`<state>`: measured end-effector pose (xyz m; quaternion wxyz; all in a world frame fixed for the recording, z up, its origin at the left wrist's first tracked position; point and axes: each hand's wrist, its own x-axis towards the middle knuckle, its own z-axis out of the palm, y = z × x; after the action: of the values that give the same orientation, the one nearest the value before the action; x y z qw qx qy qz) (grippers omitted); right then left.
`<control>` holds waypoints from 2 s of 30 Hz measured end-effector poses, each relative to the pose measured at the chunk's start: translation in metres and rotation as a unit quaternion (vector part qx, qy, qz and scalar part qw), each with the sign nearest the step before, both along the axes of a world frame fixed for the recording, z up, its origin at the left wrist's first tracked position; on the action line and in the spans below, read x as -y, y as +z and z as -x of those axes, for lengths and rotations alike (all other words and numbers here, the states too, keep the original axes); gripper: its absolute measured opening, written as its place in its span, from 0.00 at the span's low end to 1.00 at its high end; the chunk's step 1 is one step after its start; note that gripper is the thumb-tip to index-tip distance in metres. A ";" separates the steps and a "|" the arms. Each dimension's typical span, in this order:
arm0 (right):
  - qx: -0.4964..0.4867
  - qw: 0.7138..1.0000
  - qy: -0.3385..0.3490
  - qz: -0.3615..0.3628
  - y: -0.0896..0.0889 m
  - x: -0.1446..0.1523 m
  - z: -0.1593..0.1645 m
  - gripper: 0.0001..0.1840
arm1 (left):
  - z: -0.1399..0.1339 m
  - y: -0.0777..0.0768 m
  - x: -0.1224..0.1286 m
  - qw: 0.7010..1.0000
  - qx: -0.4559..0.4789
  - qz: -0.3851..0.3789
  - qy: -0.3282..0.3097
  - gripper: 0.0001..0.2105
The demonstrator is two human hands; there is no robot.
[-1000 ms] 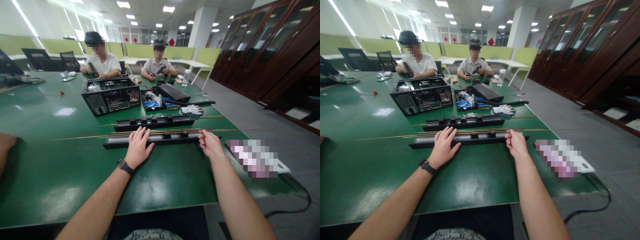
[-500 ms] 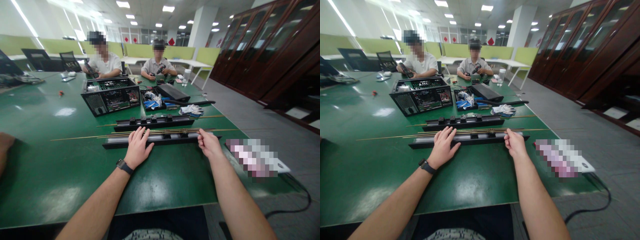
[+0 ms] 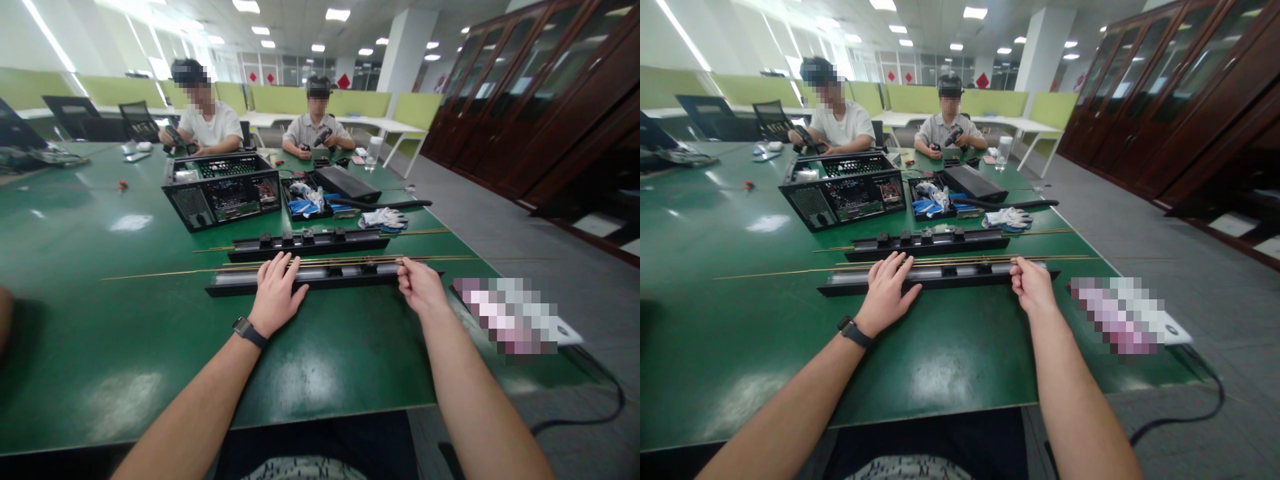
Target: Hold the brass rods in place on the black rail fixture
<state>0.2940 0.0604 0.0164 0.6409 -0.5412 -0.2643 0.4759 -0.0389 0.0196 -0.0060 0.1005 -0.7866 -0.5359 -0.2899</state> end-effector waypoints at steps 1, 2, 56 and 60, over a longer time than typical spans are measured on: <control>0.003 1.000 0.002 0.002 0.000 0.000 0.000 0.06 | 0.000 0.000 0.000 1.000 0.001 0.000 0.000 0.28; 0.006 1.000 0.005 0.003 0.000 0.000 -0.001 0.06 | 0.000 0.000 0.000 1.000 0.003 0.000 -0.001 0.28; 0.035 0.997 -0.059 0.032 0.000 -0.001 -0.003 0.12 | -0.001 0.002 0.001 1.000 0.003 0.006 0.003 0.26; 0.036 0.996 -0.070 0.038 -0.001 -0.002 -0.004 0.11 | -0.002 0.002 0.002 1.000 0.002 0.007 0.004 0.26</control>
<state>0.2983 0.0619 0.0152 0.6415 -0.5992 -0.2300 0.4201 -0.0372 0.0180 -0.0041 0.0953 -0.7843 -0.5413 -0.2878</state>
